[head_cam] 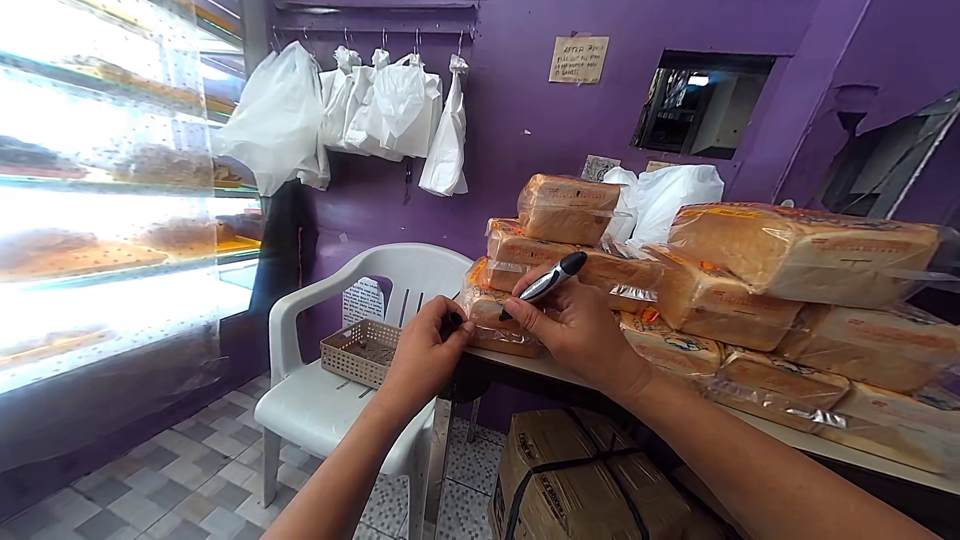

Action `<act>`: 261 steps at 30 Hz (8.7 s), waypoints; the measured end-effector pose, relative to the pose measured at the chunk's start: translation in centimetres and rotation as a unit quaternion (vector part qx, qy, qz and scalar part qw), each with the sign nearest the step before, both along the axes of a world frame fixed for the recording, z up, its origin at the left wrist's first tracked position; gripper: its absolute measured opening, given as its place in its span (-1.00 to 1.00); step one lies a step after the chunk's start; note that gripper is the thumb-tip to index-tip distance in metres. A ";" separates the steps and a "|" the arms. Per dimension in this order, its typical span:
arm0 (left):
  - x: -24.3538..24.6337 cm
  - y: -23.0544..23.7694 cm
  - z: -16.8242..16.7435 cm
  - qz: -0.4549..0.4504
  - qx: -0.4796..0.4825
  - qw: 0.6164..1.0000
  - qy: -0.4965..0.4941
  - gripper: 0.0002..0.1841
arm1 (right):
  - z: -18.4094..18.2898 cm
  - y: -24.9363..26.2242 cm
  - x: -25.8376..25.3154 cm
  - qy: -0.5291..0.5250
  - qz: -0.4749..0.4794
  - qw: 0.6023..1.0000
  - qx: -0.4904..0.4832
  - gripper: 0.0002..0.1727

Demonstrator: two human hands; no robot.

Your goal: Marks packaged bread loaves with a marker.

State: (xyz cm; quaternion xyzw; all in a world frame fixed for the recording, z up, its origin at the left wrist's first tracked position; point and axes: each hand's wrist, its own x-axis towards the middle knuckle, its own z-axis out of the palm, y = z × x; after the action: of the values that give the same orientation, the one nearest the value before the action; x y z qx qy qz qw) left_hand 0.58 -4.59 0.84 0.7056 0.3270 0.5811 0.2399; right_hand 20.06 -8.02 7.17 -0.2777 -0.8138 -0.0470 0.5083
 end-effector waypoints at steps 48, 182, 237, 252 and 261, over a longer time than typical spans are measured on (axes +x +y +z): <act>0.0 1.1 -1.0 0.018 0.037 0.999 -0.011 -0.95 | 6.9 -2.4 8.7 0.099 -0.084 0.991 -0.008 -0.90; 0.1 1.6 -1.6 0.033 0.065 0.997 -0.015 -0.92 | -0.2 -9.8 13.6 0.090 -0.118 0.988 -0.039 -0.85; 1.0 4.5 2.8 0.175 -0.017 0.984 0.011 -0.54 | 12.3 -13.2 20.8 0.178 -0.079 0.980 0.037 -0.91; 0.8 5.6 3.0 0.161 -0.052 0.976 0.137 -0.46 | 11.6 -12.8 20.6 0.148 -0.105 0.982 0.050 -0.92; 0.9 5.8 2.7 0.161 -0.037 0.978 0.124 -0.46 | 11.4 -12.5 20.5 0.144 -0.105 0.982 0.058 -0.90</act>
State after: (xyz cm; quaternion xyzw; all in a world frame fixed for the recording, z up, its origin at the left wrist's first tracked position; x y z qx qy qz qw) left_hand 1.45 1.20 3.56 0.7011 0.4849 0.5074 0.1260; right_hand 40.61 -20.57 18.56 -0.3357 -0.6943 -0.1072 0.6275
